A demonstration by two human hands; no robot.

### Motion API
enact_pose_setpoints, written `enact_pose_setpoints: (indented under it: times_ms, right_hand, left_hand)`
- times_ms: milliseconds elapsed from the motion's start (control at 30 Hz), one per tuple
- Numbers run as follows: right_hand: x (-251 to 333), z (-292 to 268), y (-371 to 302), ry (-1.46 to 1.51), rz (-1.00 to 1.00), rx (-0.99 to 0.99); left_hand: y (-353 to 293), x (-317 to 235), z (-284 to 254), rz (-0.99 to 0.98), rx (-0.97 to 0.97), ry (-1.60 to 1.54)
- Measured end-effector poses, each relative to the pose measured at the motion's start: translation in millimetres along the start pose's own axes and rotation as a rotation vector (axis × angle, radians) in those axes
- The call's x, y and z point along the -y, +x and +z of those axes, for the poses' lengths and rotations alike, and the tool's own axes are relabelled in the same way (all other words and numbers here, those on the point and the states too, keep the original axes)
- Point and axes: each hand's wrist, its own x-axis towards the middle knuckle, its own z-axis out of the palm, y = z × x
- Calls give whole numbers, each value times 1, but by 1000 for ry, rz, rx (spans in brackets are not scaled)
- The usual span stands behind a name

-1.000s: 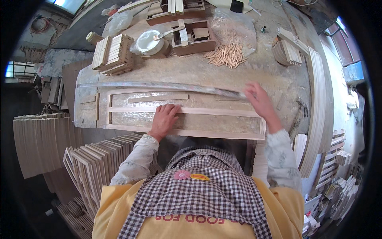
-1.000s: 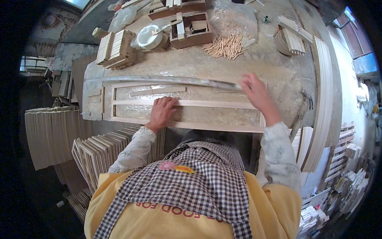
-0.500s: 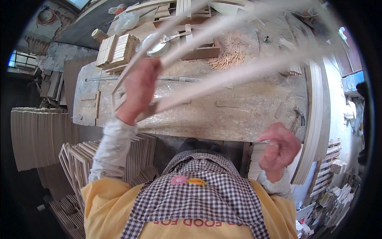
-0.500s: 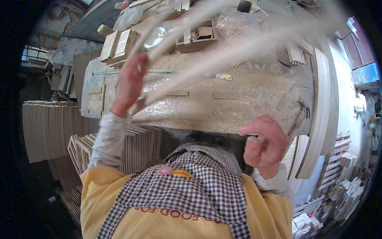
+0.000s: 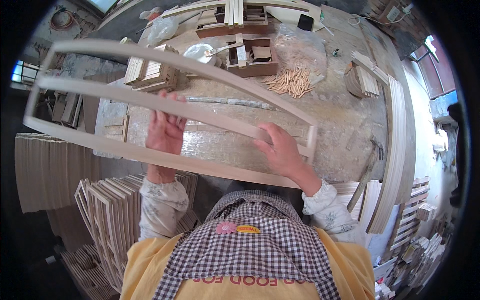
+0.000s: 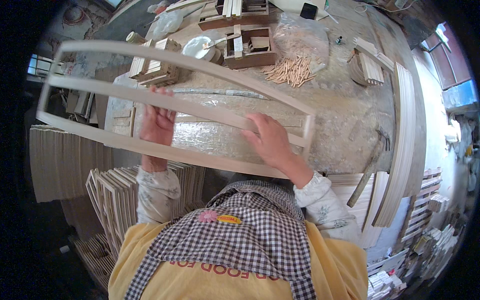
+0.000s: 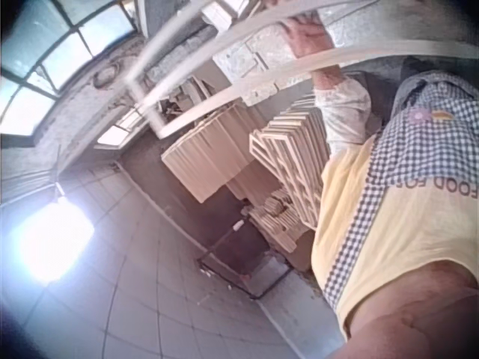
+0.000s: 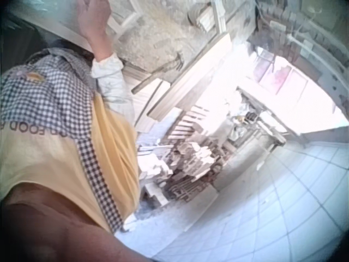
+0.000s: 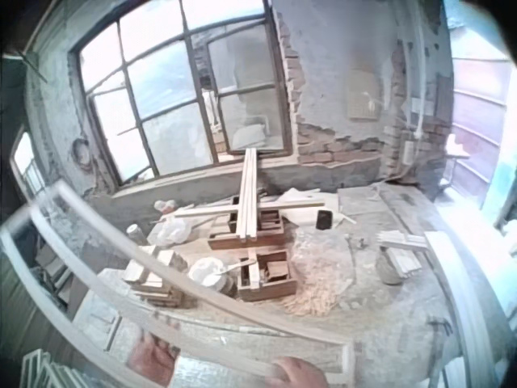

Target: The person assembles wooden frames by aligning and joining wooden slats with a hammer and nails. They measure the frames with a tape measure, adjust the pieces, and stack completed frames on the workbench.

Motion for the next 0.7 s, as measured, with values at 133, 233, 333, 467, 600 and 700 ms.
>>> enact_pose_setpoints:
  times_ms: [133,233,333,467,600,700]
  right_hand:
    - [-49,3,-22,-180,-76,16]
    - [-81,10,-35,-303,-80,54]
    - [-103,15,-40,-334,-116,60]
    - [-120,28,-38,-315,-107,138]
    - [-120,47,-37,-353,-129,87]
    - [-113,55,-38,-354,-119,-28]
  left_hand:
    - [-69,38,-80,-371,-346,42]
    - [-109,65,-119,-441,-738,-221]
    - [-127,86,-141,-475,-945,-206]
    - [-135,103,-153,-482,-1064,-183]
    - [-144,107,-190,-501,-951,9]
    - [-146,93,-191,-627,-823,306]
